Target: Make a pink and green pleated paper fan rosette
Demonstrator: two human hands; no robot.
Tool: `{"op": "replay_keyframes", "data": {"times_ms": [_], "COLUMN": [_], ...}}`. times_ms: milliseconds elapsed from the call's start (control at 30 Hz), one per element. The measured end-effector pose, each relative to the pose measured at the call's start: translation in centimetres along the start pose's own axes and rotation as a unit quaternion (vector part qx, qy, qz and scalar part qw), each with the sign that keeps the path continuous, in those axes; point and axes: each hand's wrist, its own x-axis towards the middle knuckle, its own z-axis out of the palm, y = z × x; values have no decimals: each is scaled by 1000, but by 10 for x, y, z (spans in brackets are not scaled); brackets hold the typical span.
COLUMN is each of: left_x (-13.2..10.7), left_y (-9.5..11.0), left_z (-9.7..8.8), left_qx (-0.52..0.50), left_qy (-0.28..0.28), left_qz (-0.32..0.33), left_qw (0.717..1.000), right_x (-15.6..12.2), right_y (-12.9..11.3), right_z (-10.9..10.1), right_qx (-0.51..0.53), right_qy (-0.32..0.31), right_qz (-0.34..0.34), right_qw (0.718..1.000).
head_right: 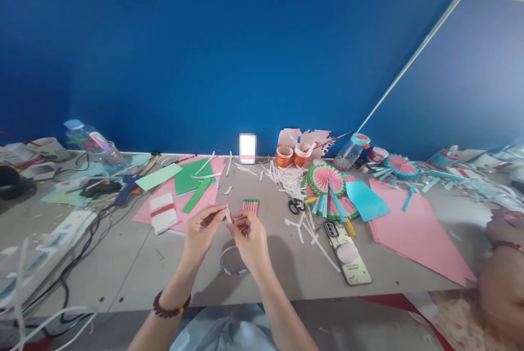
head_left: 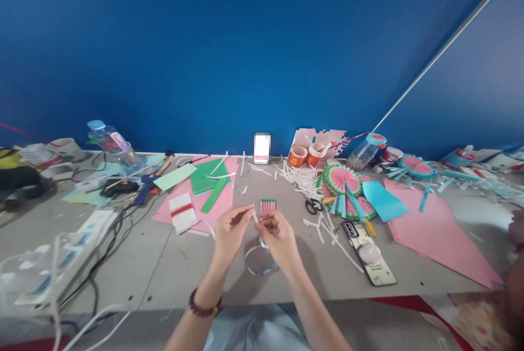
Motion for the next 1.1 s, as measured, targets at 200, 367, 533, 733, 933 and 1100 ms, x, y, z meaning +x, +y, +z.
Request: {"op": "replay_keyframes", "data": {"times_ms": [200,367,533,733,933,1100], "left_x": [3,4,4,3,2,0], "left_y": [-3,-5,-7,-6,-4,-5], "left_z": [-2,-3,-1,-1,0,1], "left_qx": [-28,-50,-75,-105,-127,-140], "left_qy": [7,11,21,38,48,36], "left_qz": [-20,-45,-74,-94,-113,-121], "left_qw": [999,998,994,989,984,982], "right_x": [0,1,1,0,0,0], "right_y": [5,8,8,3,1,2], "right_z": [-1,0,0,1,-1,-2], "right_qx": [-22,-15,-30,-51,-82,-97], "right_qy": [11,10,16,16,12,2], "right_qz": [-7,-6,-16,-21,-32,-3], "right_qw": [1000,1000,999,998,996,995]}}
